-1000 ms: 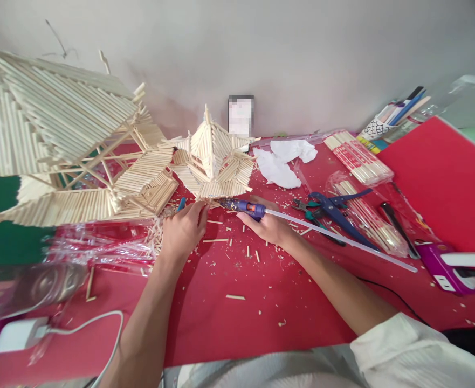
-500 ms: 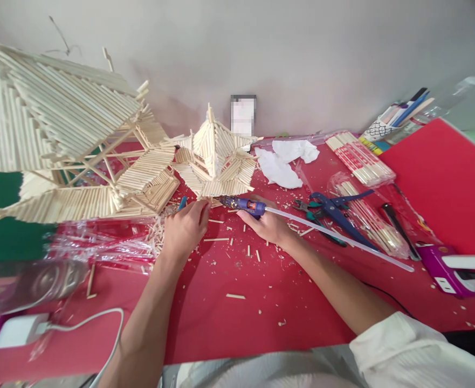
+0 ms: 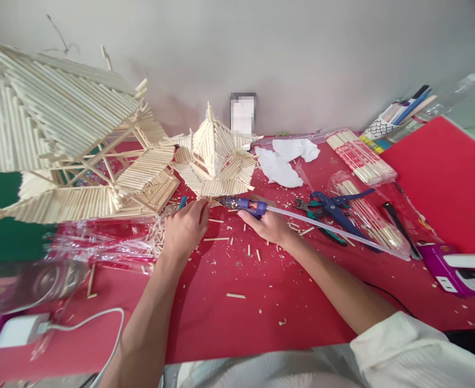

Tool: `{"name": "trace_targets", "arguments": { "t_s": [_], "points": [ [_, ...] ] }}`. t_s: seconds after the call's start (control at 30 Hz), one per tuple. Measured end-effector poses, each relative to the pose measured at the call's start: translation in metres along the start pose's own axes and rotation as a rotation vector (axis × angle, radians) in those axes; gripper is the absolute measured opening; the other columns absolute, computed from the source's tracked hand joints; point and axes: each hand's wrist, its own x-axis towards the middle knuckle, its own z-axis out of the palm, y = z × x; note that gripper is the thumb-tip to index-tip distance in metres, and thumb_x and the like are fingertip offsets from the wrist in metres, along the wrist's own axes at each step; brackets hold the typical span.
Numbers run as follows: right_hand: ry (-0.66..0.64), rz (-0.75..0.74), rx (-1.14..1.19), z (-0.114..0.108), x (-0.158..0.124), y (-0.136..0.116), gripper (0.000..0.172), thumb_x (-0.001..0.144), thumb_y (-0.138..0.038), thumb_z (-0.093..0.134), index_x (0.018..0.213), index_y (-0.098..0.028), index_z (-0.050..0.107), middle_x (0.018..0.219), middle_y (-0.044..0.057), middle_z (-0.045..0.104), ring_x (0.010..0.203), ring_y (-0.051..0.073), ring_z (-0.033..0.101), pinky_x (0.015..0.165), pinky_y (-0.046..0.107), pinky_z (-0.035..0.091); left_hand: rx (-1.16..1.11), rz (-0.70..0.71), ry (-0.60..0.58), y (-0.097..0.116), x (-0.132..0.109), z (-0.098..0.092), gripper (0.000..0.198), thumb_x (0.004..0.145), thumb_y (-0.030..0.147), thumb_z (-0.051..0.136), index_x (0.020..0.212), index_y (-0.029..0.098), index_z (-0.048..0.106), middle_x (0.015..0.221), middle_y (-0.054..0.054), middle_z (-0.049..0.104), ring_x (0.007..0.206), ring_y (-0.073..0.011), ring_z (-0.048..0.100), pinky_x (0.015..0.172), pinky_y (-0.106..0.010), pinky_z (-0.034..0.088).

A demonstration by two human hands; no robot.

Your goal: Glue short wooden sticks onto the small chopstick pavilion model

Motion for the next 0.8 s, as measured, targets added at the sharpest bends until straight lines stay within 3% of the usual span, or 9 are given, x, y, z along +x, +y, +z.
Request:
{"name": "trace_targets", "arguments": {
  "t_s": [0.8],
  "points": [
    [0.049,0.037,-0.041,-0.0024,-0.0021,-0.0013,0.038,0.094,-0.060,0.060,0.085,-0.024,0.060,0.079,0.004,0.069,0.072,0.021,0.065,0.065,0.031,0.046,-0.005,-0.007,0.008,0.0016,0.0000,-0.0010,0.029,0.102,0.034,0.049,0.106,0.022,0.075,0.089,-0.006,0.079,0.073,-0.0181,0.071,0.058,-0.029,0.030]
  ]
}}
